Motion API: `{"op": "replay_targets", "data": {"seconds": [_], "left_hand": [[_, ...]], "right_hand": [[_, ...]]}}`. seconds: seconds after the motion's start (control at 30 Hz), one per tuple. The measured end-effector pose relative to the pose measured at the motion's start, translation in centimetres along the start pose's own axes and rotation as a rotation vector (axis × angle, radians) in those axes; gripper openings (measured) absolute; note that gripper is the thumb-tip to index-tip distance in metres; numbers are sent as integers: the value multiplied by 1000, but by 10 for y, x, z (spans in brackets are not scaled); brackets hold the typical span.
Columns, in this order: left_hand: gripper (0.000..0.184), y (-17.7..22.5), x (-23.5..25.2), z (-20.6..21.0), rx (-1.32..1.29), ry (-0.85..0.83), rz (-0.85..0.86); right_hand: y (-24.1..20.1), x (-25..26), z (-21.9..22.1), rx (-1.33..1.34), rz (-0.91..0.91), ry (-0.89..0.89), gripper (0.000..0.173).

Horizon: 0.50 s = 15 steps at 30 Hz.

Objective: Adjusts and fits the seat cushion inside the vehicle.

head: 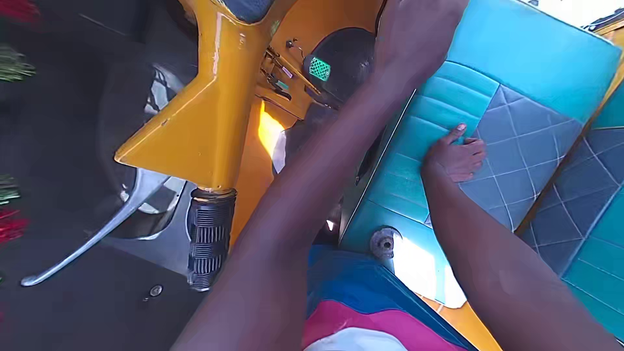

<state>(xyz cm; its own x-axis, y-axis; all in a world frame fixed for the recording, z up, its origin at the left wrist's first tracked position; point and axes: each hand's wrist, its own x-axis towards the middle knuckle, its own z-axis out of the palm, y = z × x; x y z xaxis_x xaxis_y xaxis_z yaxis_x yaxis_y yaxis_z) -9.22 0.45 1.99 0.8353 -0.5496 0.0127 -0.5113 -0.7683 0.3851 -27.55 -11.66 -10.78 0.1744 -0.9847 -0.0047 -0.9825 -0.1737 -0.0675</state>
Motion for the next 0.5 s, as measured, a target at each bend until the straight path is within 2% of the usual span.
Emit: {"op": "replay_targets", "data": {"seconds": [0.07, 0.13, 0.2, 0.27, 0.33, 0.5], "left_hand": [[28, -8, -63, 68, -136, -13, -67], [29, -23, -127, 130, -341, -201, -222], [31, -35, -163, 169, -542, -347, -403], [32, -39, -184, 182, -476, -416, -460], [40, -58, -178, 177, -250, -471, -434], [50, -72, -189, 156, -125, -399, -483]], "right_hand": [[-1, -1, 2, -5, 2, 1, 68], [0, -1, 2, -23, 3, -5, 67], [-3, 2, 5, -37, 19, 3, 64], [2, 1, 3, -53, 18, 12, 61], [-4, 3, 5, -21, 31, 18, 59], [-3, 2, 7, -40, 36, 29, 59]]}}
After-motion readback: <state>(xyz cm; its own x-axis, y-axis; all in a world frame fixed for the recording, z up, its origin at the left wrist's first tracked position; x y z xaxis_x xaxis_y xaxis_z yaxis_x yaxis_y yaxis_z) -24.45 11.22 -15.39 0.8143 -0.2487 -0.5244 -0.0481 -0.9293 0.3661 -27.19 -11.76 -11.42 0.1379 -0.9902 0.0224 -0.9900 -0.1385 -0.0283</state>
